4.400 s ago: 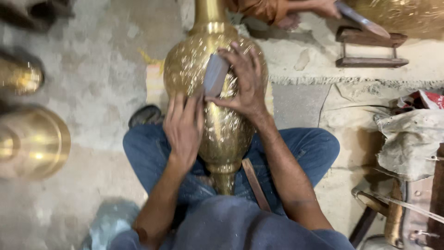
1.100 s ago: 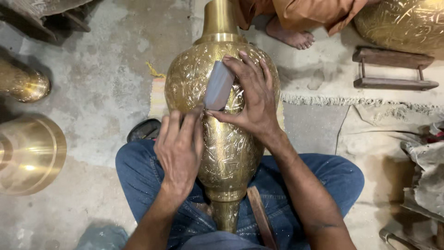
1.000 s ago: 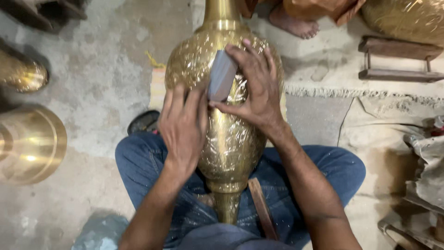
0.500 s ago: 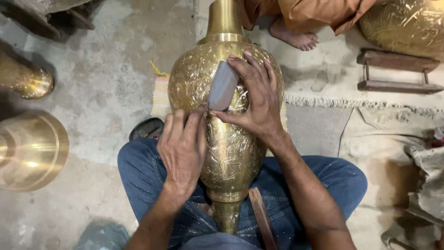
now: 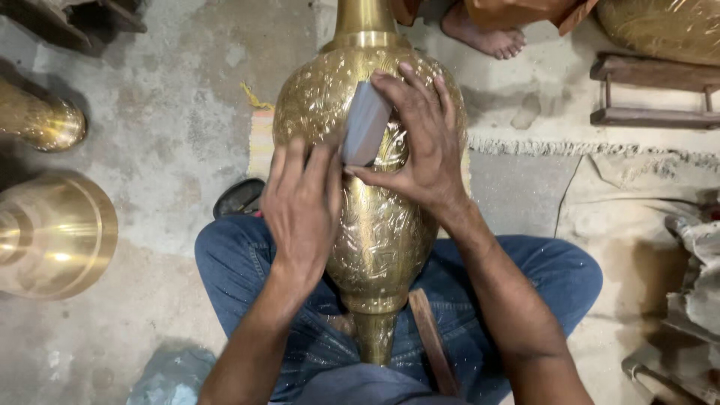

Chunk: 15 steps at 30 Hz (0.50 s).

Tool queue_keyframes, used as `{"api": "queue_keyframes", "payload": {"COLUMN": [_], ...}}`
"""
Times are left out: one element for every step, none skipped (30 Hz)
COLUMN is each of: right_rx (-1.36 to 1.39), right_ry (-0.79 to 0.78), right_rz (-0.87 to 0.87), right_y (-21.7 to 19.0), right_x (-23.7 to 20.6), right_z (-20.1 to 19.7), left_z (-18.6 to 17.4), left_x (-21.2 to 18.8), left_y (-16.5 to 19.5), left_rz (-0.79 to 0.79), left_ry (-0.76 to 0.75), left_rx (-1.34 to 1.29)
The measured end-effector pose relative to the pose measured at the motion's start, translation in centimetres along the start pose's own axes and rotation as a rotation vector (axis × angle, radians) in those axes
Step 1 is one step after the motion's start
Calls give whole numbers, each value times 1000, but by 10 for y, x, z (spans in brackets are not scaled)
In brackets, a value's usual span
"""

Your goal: The person sits on the floor with a large brass vase in their lap and engraves decorative patterns into its surface, holding a small chisel against the metal and striking it with a wooden mallet. They then rub the engraved areas with a gray abrasive block, working over different spots on the vase body.

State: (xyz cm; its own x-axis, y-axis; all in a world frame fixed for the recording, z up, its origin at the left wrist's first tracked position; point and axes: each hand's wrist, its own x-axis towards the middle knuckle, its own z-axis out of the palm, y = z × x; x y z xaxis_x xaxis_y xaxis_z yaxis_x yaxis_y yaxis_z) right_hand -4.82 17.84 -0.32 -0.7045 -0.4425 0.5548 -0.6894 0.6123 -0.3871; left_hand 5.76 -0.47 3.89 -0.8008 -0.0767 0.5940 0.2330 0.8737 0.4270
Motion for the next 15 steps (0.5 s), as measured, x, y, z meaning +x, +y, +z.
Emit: {"api": "queue_keyframes", "payload": {"right_rx": [1,-5,-11,-12,-18,-17,-16,-10,-8,-8,-1,3,10,-11,-25], "right_ry": [5,5,4,0,8,3,-3,-11,-8,5,3,0,-6,12,12], "right_rz": [-6,-4,11,29,4,-12,-22,-15,-15,-19,-1,16,50,26,7], "right_y": [1,1,1,1,1,0,0,-1,-1,-2,-2,-2,-2,-2,-1], "right_x": [0,0,-1,0,0,1,1,1,1,2,2,2,2,2,2], "right_z": [0,0,0,0,0,0,-1,0,0,0,0,0,0,0,-1], "left_z": [0,0,0,0,0,0,1,1,2,1,2,2,3,3,4], "left_x": [1,1,3,4,5,6,6,6,6,5,5,5,5,5,5], "left_y": [1,1,2,2,3,2,2,2,2,2,2,1,1,1,1], "left_rz": [4,12,18,21,14,4,-7,-14,-18,-12,-2,6,15,16,24], "left_ry": [19,43,55,63,69,49,25,11,-3,-9,-2,27,40,36,34], "left_rx": [-2,-5,11,29,49,32,12,-11,0,12,28,48,65,80,50]}}
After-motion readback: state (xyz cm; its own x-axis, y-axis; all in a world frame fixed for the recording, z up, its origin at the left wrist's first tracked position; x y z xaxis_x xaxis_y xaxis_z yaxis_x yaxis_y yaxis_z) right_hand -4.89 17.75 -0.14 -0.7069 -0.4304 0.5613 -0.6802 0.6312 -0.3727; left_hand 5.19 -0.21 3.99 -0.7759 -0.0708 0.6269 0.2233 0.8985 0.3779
